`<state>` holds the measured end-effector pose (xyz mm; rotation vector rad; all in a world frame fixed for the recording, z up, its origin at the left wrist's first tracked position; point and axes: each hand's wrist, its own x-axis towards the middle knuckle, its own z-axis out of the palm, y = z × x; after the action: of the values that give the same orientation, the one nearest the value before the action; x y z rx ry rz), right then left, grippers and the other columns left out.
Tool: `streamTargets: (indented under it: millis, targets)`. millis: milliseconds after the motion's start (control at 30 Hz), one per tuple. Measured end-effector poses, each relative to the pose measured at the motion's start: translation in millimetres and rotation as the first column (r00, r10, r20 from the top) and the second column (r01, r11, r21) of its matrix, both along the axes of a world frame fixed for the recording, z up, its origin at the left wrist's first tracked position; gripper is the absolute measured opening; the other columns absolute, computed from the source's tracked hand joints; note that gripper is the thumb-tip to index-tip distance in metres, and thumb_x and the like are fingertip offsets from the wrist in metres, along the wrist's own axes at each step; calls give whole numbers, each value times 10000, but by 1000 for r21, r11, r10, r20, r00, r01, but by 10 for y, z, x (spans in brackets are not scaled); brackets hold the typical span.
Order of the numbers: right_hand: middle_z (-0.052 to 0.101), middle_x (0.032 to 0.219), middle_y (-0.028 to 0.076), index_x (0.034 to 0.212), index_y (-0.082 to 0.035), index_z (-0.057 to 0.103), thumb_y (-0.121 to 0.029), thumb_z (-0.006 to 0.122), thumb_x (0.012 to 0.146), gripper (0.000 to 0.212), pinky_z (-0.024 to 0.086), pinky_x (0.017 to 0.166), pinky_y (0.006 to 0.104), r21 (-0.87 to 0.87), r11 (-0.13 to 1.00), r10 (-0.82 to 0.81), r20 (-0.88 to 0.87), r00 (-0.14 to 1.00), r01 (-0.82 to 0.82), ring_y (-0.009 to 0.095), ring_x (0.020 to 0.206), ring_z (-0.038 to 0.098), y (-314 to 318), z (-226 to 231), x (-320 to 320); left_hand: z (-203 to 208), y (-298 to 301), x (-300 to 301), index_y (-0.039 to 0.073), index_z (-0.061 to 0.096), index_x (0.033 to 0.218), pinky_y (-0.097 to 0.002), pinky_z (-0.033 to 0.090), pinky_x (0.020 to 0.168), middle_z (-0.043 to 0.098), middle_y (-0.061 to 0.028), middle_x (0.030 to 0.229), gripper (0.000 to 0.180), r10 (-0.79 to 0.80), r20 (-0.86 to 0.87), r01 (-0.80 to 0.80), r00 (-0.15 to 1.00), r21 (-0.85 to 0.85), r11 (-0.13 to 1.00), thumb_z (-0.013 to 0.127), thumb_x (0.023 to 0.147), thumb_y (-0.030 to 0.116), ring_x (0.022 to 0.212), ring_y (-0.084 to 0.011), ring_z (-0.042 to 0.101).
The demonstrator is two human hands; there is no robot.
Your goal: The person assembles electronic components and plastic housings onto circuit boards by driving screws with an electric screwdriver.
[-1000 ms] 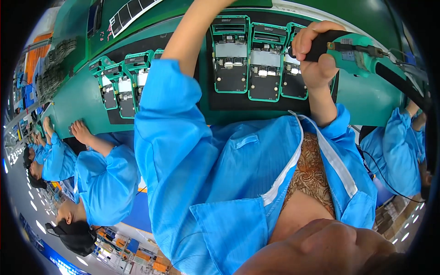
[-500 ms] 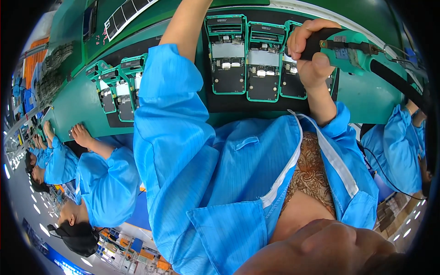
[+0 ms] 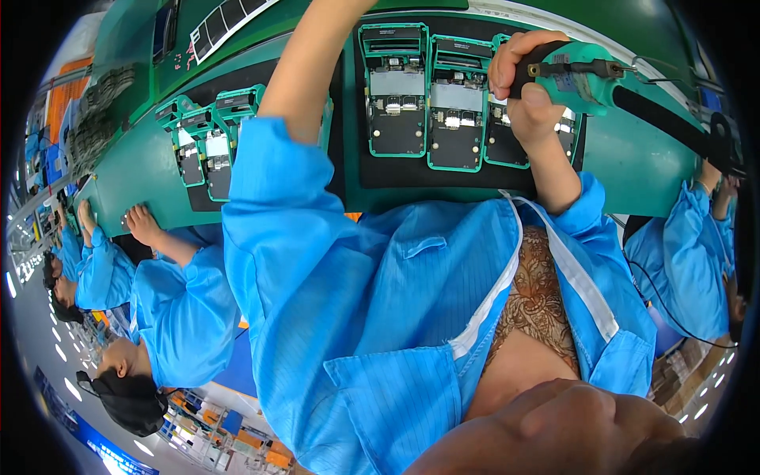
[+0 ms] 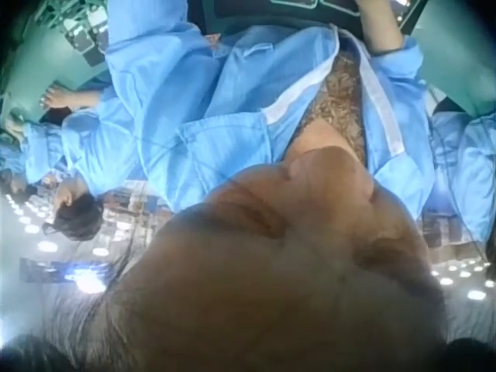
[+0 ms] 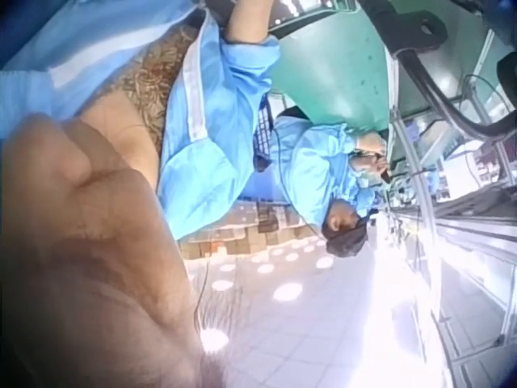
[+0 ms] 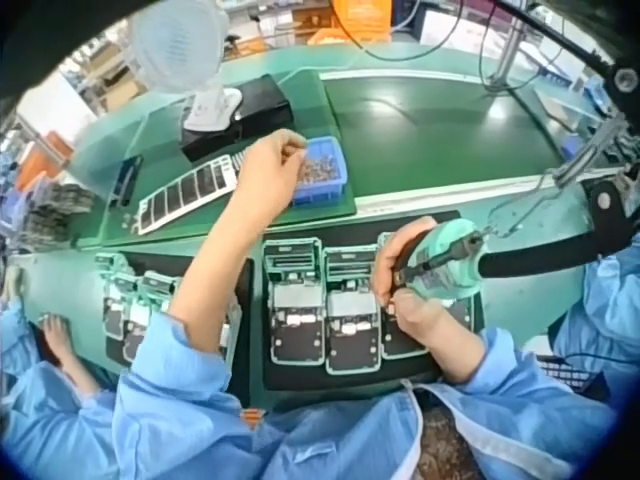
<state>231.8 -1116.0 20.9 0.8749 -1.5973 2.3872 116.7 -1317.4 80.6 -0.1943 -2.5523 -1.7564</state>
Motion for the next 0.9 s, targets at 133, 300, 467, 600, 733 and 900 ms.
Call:
streamTargets:
  millis: [133,300,467,600,733,900]
  targets:
    - [503,703,71,1069,-27,481,-368,680,813,470,402,492,264,12,1000,4,-33,999,-3,130,543,453,-25,55,5,-278,-77,731,22,591,882,-414,507,650,632,-162,821,115,-161,-244,-34,956,-640,768,640,817,102,780,-323,636]
    - [462,685,26,1120,-62,485,-638,614,806,669,369,479,252,-122,991,-68,-46,997,62,100,507,425,-50,336,120,-500,225,1548,48,611,815,-416,489,666,616,-127,772,44,-113,-411,-28,905,-323,946,642,788,62,774,-331,609]
    - [458,674,9,1118,-62,467,-730,579,766,763,352,463,236,-156,986,46,-119,992,-64,79,491,409,-123,528,194,-691,350,1794,43,628,830,-367,485,594,614,-100,732,146,-60,-414,-85,908,-322,943,740,743,78,685,-282,616]
    - [451,663,6,1109,-63,464,-736,593,749,774,350,451,232,-142,988,46,-109,993,-62,78,486,403,-204,514,266,-689,352,1838,62,622,807,-365,470,566,602,-77,702,170,-27,-470,-136,883,-309,941,761,713,91,654,-264,602]
    - [448,658,4,1103,-64,464,-731,599,748,767,357,452,235,-121,992,26,-76,997,-35,79,482,401,-224,502,326,-690,344,1893,67,623,807,-369,468,566,602,-70,700,173,-28,-464,-134,885,-313,940,762,706,90,649,-262,599]
    - [450,659,6,1102,-68,462,-730,601,747,764,368,458,235,-56,998,-13,35,999,15,83,483,407,-264,566,374,-710,371,1928,57,622,807,-371,472,588,601,-77,705,149,-28,-463,-130,886,-305,944,742,722,78,671,-267,599]
